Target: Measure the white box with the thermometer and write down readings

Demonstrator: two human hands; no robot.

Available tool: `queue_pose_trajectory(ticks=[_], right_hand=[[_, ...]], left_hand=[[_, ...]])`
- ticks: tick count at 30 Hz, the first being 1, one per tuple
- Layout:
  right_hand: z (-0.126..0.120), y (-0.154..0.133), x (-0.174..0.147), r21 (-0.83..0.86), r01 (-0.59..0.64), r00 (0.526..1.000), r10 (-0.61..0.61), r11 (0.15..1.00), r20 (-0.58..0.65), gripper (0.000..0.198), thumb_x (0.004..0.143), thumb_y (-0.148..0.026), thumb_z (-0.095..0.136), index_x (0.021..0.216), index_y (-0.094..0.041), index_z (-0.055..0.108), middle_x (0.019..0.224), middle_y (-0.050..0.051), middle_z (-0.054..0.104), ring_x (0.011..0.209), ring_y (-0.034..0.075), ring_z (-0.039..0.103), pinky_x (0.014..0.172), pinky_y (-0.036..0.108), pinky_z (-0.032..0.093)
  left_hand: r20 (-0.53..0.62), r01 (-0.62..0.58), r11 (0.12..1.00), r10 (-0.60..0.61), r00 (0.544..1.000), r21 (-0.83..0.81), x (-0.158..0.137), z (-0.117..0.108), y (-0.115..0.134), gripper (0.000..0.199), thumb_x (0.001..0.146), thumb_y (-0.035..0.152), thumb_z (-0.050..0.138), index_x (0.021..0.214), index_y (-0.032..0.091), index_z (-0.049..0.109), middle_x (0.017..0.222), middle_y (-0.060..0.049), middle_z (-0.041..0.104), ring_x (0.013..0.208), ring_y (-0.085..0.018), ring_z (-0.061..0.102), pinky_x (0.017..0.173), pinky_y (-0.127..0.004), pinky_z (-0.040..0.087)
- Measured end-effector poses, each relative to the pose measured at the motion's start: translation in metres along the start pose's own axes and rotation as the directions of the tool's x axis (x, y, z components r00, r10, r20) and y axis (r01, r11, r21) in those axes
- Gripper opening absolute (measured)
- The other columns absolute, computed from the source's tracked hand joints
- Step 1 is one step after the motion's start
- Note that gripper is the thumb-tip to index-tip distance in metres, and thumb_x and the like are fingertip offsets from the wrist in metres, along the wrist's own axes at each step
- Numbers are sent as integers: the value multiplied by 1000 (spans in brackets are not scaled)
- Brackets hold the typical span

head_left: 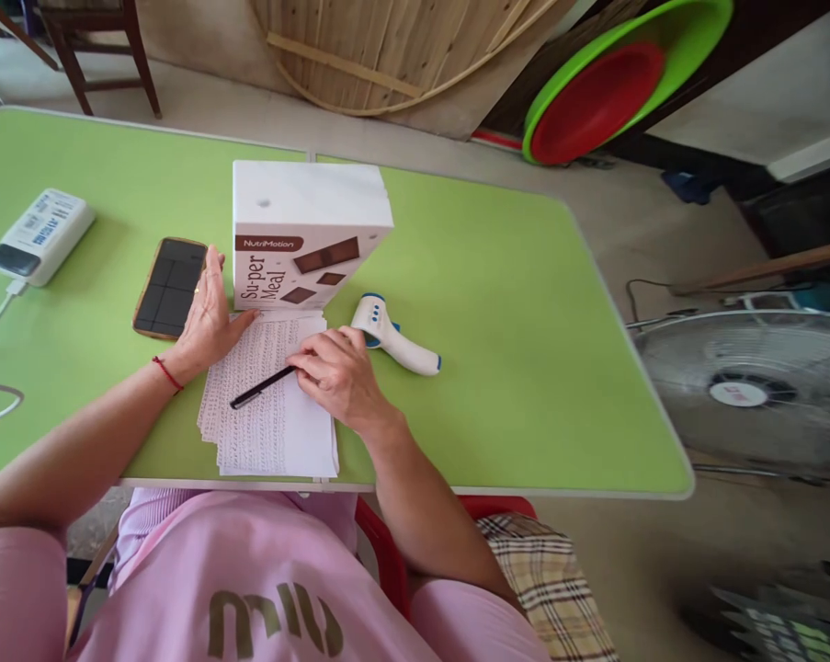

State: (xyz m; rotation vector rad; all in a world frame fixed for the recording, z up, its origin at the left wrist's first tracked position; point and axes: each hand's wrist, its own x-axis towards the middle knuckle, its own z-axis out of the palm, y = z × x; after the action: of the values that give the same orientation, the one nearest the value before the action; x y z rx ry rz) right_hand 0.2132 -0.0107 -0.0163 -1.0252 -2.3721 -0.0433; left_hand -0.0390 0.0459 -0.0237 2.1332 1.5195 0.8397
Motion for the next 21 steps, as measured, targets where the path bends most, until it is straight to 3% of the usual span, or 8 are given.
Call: queue_pose_trajectory(ticks=[6, 9, 12, 16, 19, 21], right_hand=[[0, 1, 0, 58, -17, 988, 8, 998, 152, 22, 95, -8, 65, 104, -22, 80, 99, 5, 72, 99, 22, 61, 93, 43, 40], [0, 1, 0, 85, -46, 993, 36, 995, 117, 22, 92, -11, 69, 110, -21, 79, 103, 7, 72, 99, 23, 62, 91, 42, 42], [3, 4, 0, 125, -42, 999, 43, 991, 2, 18, 92, -16, 70, 108, -21, 78, 101, 8, 72, 95, 23, 63, 89, 42, 44], [-1, 9, 7, 186, -102, 969, 139, 977, -202, 13, 96, -31, 68, 105, -25, 76, 97, 5, 73, 90, 23, 66, 89, 45, 47], [-27, 6, 14, 250, -120, 896, 214, 961, -390, 13, 99, -33, 64, 106, -28, 74, 95, 5, 72, 90, 24, 68, 87, 47, 53], [-53, 0, 17, 274, -108, 811, 244, 956, -532, 15, 102, -34, 61, 107, -28, 74, 96, 7, 72, 91, 24, 70, 83, 47, 55]], left_hand=[[15, -25, 1000, 25, 1000, 3, 9, 1, -6, 87, 95, 37, 52, 167, 10, 11, 165, -28, 39, 160, -35, 37, 133, -55, 30], [10, -30, 1000, 30, 1000, 3, 10, 2, -6, 81, 96, 35, 50, 165, 12, 14, 164, -26, 41, 161, -34, 34, 133, -55, 31], [-35, -30, 999, 29, 999, -28, 8, 2, -3, 76, 95, 35, 54, 159, 9, 22, 161, -29, 39, 157, -35, 39, 127, -54, 40], [-209, 93, 995, -99, 973, -38, 1, -1, 13, 59, 89, 31, 59, 141, 13, 36, 138, -24, 52, 129, -29, 57, 101, -44, 57], [-368, 31, 999, -43, 929, -39, -9, -19, 40, 35, 88, 31, 61, 117, 21, 45, 115, -14, 57, 103, -25, 60, 86, -42, 57], [-414, -93, 994, 58, 908, -64, -21, -41, 66, 14, 94, 32, 58, 98, 25, 46, 92, -5, 56, 79, -21, 56, 72, -38, 51]])
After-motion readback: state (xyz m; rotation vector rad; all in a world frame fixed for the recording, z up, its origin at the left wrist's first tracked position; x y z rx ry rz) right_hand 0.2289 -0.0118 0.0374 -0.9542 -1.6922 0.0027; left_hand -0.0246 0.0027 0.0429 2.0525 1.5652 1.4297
